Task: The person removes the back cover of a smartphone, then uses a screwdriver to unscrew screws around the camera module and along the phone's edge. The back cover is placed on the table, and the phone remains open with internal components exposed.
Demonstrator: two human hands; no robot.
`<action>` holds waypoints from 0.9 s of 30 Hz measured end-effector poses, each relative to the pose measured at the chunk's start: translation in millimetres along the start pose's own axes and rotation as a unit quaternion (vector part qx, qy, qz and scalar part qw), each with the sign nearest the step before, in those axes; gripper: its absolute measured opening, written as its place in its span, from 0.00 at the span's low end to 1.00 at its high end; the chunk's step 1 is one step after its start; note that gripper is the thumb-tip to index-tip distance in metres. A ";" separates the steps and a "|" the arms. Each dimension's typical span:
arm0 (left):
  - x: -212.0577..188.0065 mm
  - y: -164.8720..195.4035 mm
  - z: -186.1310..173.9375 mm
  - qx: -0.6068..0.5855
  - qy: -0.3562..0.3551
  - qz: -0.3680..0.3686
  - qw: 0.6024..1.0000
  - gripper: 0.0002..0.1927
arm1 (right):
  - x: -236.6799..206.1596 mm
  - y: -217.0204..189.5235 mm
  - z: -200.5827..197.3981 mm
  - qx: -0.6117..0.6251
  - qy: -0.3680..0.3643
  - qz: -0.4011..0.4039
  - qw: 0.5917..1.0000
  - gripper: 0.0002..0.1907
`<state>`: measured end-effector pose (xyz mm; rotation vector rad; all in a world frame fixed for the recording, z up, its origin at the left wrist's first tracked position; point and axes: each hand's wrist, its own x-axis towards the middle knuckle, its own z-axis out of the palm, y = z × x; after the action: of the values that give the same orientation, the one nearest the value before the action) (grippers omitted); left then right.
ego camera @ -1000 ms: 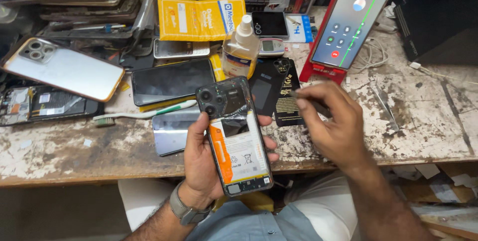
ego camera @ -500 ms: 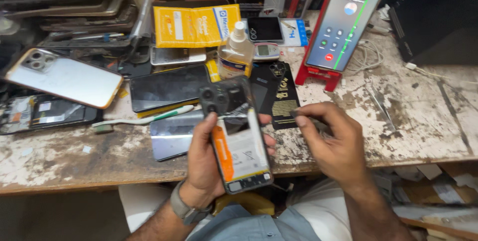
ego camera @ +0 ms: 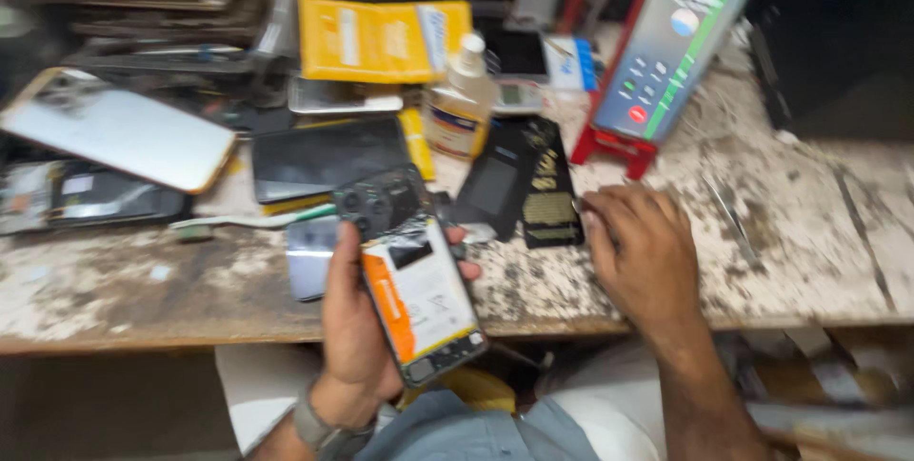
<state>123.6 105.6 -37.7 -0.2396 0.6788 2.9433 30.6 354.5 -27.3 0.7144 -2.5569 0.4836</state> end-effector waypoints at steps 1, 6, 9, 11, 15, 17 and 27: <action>2.9 -3.6 -0.8 0.000 0.038 0.013 0.999 0.42 | 1.6 -3.4 1.4 0.013 0.001 -0.015 1.000 0.12; 24.1 -22.6 -9.5 -0.044 -0.004 0.037 0.998 0.44 | 12.8 -7.4 31.4 0.098 -0.090 -0.136 0.982 0.22; 37.0 -30.8 -19.1 -0.068 -0.062 0.026 0.995 0.45 | -0.5 16.8 51.0 0.049 -0.129 -0.162 0.977 0.26; 45.2 -34.4 -26.6 -0.056 -0.048 0.030 0.997 0.45 | -11.1 41.4 64.8 0.023 -0.128 -0.182 0.975 0.28; 60.6 -37.1 -41.8 -0.046 -0.041 0.037 0.997 0.45 | -9.8 91.8 97.1 -0.005 -0.112 -0.219 0.969 0.32; 67.4 -36.7 -48.3 -0.047 -0.063 0.052 0.996 0.45 | -3.2 105.8 117.2 -0.011 -0.128 -0.224 0.966 0.32; 77.0 -31.3 -57.4 -0.058 -0.045 0.049 0.996 0.38 | 13.4 95.2 152.4 -0.004 -0.135 -0.238 0.962 0.37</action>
<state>59.8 113.8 -115.6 -0.0847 0.5227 3.0685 -80.6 359.3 -169.0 1.4284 -2.4935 0.2258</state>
